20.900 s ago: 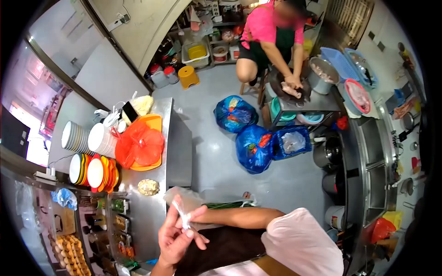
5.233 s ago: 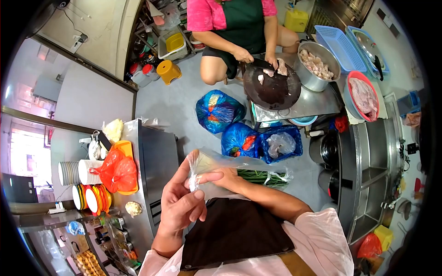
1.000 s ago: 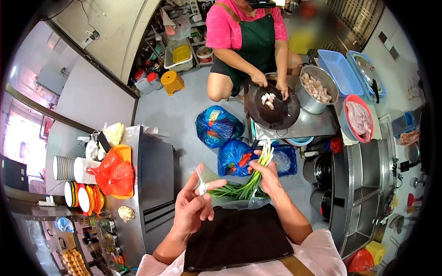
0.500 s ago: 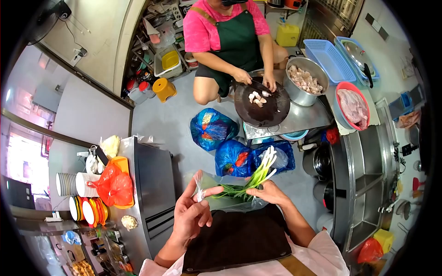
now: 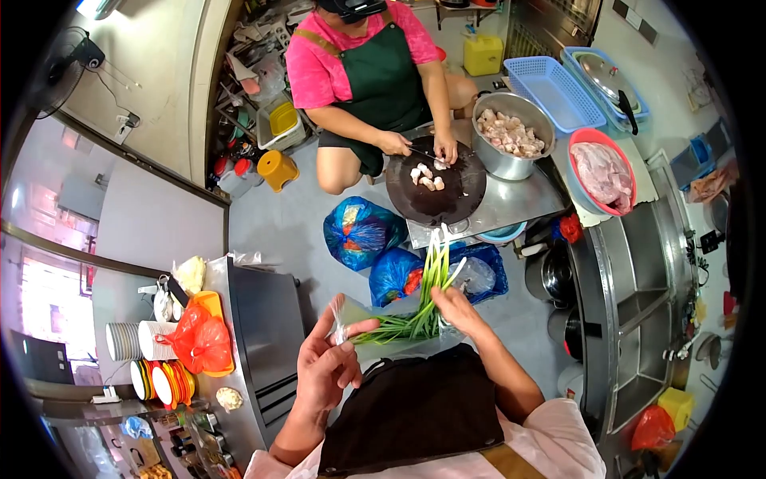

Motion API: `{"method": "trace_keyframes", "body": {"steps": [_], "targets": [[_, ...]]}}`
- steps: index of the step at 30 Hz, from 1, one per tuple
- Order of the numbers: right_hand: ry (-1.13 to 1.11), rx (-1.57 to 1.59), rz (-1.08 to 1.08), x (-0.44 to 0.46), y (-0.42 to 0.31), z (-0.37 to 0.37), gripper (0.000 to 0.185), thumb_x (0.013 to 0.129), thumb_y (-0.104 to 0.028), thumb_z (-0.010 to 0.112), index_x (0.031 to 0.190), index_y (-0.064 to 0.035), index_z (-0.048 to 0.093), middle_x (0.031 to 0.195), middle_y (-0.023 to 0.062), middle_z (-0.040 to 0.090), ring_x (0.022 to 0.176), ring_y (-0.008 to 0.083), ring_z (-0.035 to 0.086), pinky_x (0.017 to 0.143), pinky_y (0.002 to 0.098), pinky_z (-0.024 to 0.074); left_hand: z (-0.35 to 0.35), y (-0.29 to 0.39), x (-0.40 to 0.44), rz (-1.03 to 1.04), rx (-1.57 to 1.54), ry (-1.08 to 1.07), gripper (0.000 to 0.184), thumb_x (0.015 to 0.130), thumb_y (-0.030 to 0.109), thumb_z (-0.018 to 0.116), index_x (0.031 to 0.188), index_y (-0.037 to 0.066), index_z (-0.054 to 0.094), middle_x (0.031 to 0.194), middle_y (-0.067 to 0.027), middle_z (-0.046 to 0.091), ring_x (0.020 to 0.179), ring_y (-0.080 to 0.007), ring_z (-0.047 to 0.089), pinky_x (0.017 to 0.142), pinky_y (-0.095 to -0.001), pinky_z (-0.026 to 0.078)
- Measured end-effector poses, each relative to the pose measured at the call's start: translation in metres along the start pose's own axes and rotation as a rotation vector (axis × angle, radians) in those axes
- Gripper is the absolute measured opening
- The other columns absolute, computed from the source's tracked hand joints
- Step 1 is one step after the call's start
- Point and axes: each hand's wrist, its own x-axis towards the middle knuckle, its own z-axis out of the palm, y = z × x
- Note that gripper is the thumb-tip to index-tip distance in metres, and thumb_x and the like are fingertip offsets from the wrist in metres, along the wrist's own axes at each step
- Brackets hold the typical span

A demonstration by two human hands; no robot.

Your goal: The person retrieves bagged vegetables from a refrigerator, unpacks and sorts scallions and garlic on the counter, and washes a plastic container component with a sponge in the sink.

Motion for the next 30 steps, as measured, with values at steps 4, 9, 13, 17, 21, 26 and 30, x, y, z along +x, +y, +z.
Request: {"method": "trace_keyframes", "body": {"steps": [4,9,13,17,21,26,30], "targets": [[-0.04,-0.034,-0.217,-0.018,-0.034,-0.012,0.048,0.093,-0.034,0.074,0.123,0.0007,0.061,0.113,0.0117,0.068,0.106,0.0212,0.064,0.093,0.0339,0.0513,0.014,-0.005,0.014,0.001,0.009,0.024,0.071,0.093,-0.004,0.048,0.16,0.007,0.026,0.13,-0.0259,0.064,0.043,-0.0069,0.041,0.046,-0.0253,0.052],[-0.008,0.088,-0.101,0.031,0.015,-0.01,0.046,0.097,-0.043,0.068,0.11,0.0013,0.068,0.091,0.0083,0.069,0.083,0.017,0.062,0.076,0.0344,0.0499,0.021,-0.012,0.027,-0.01,0.032,0.065,0.072,0.094,-0.003,0.048,0.16,0.007,0.023,0.13,-0.0245,0.065,0.043,-0.0067,0.04,0.046,-0.0255,0.052],[0.136,0.153,-0.095,0.065,0.024,-0.005,0.05,0.1,-0.048,0.062,0.099,0.0017,0.066,0.082,0.0065,0.065,0.075,0.0147,0.057,0.07,0.0353,0.0478,0.021,-0.017,0.041,-0.028,0.049,0.086,0.072,0.095,-0.002,0.049,0.161,0.005,0.021,0.13,-0.0232,0.065,0.044,-0.0065,0.039,0.046,-0.0255,0.051],[0.257,0.167,0.008,0.095,0.025,-0.007,0.056,0.1,-0.054,0.059,0.084,-0.0003,0.064,0.07,-0.0007,0.054,0.069,0.0107,0.047,0.062,0.0337,0.0407,0.018,-0.019,0.06,-0.046,0.088,0.106,0.07,0.094,-0.001,0.048,0.159,0.005,0.025,0.128,-0.0219,0.066,0.044,-0.0065,0.038,0.046,-0.0248,0.05],[0.31,0.456,0.085,0.121,0.029,-0.011,0.066,0.098,-0.064,0.055,0.085,-0.0002,0.067,0.077,0.0031,0.062,0.069,0.0141,0.057,0.062,0.0337,0.0481,0.013,-0.017,0.083,-0.083,0.077,0.093,0.067,0.094,-0.001,0.047,0.158,0.004,0.028,0.128,-0.0202,0.067,0.047,-0.0071,0.037,0.048,-0.0243,0.048],[0.404,0.689,0.167,0.156,0.036,-0.015,0.068,0.086,-0.071,0.067,0.093,-0.004,0.067,0.077,0.0061,0.064,0.066,0.0195,0.061,0.061,0.0358,0.0507,-0.001,-0.031,0.119,-0.131,0.011,0.051,0.066,0.095,0.0,0.047,0.157,0.006,0.027,0.129,-0.018,0.067,0.051,-0.0087,0.037,0.052,-0.0263,0.047],[0.504,0.773,0.211,0.174,0.044,-0.022,0.063,0.084,-0.069,0.072,0.098,-0.0078,0.068,0.084,0.0014,0.061,0.076,0.0168,0.057,0.071,0.0339,0.048,-0.008,-0.032,0.14,-0.158,-0.023,0.041,0.066,0.095,0.0,0.047,0.158,0.006,0.025,0.13,-0.0176,0.067,0.052,-0.0087,0.037,0.054,-0.0271,0.047]]}}
